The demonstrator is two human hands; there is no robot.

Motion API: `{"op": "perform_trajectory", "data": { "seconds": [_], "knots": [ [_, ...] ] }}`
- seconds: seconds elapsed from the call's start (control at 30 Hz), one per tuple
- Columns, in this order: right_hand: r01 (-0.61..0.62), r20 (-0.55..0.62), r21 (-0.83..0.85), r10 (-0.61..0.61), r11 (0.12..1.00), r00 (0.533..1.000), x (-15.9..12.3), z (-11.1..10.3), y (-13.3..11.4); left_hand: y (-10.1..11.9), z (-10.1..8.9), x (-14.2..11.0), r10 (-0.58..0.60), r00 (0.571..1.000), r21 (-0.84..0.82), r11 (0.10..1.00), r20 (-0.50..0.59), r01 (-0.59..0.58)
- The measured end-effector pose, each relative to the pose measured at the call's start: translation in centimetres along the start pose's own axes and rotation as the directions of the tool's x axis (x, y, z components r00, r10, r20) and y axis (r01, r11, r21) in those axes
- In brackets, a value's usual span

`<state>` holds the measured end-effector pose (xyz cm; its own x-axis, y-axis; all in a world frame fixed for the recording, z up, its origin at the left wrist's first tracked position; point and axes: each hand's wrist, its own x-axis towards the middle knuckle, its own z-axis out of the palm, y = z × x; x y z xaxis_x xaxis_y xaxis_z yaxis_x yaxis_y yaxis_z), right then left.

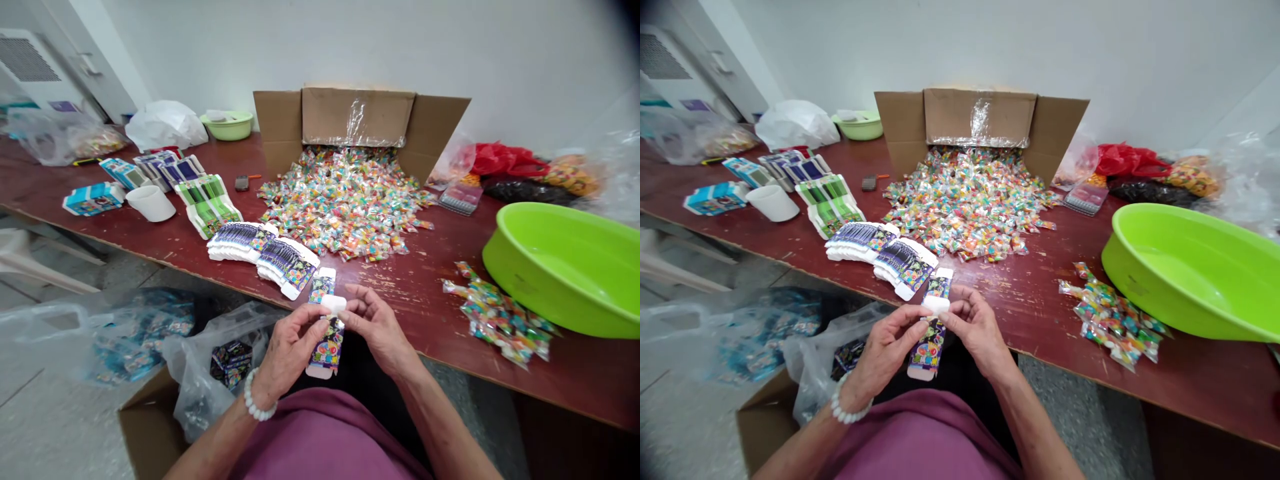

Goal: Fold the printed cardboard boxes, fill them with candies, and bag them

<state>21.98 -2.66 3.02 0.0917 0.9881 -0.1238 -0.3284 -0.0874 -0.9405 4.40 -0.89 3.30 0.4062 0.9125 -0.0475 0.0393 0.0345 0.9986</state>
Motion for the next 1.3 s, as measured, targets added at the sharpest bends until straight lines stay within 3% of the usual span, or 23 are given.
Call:
{"op": "perform_trajectory", "data": {
  "seconds": [0.1,0.23,0.33,0.43,0.53,0.6,0.83,1.03,1.2,1.3],
  "knots": [
    [0.086,0.09,-0.156,-0.073,0.984,0.993,-0.2,-0.2,-0.2,-0.1,0.0,0.1,0.002,1.0,-0.091,0.996,0.008,-0.001],
    [0.302,0.098,-0.327,-0.286,0.896,0.953,-0.6,-0.4,-0.2,-0.1,0.1,0.1,-0.126,0.992,-0.326,0.938,-0.008,0.116],
    [0.409,0.123,-0.354,-0.392,0.841,0.912,-1.0,-0.5,0.0,0.2,0.4,-0.3,-0.26,0.951,-0.435,0.846,0.167,0.307],
    [0.443,0.21,-0.353,-0.391,0.824,0.896,-1.3,-0.8,0.1,0.4,0.9,-0.6,-0.348,0.892,-0.429,0.786,0.287,0.445],
    [0.443,0.312,-0.359,-0.341,0.822,0.887,-1.6,-1.0,-0.2,0.5,1.3,-0.7,-0.374,0.892,-0.422,0.787,0.253,0.45],
    [0.433,0.321,-0.375,-0.324,0.82,0.89,-1.7,-0.9,-0.6,0.6,1.4,-0.5,-0.375,0.899,-0.425,0.793,0.226,0.437],
    [0.209,0.184,-0.318,-0.156,0.925,0.97,-0.8,-0.1,-0.5,0.7,1.5,-0.3,-0.336,0.932,-0.346,0.865,0.138,0.363],
    [0.052,0.09,-0.178,-0.036,0.983,0.995,-0.3,0.4,-0.9,0.6,1.3,-0.2,-0.304,0.934,-0.308,0.885,0.186,0.349],
    [0.039,0.054,-0.174,-0.03,0.984,0.998,-0.2,0.8,-0.9,0.3,1.0,0.0,-0.282,0.939,-0.297,0.896,0.196,0.331],
    [0.101,0.108,-0.228,-0.078,0.969,0.991,-0.2,0.5,-1.0,0.2,0.9,0.0,-0.289,0.94,-0.32,0.887,0.181,0.334]
  ]
}}
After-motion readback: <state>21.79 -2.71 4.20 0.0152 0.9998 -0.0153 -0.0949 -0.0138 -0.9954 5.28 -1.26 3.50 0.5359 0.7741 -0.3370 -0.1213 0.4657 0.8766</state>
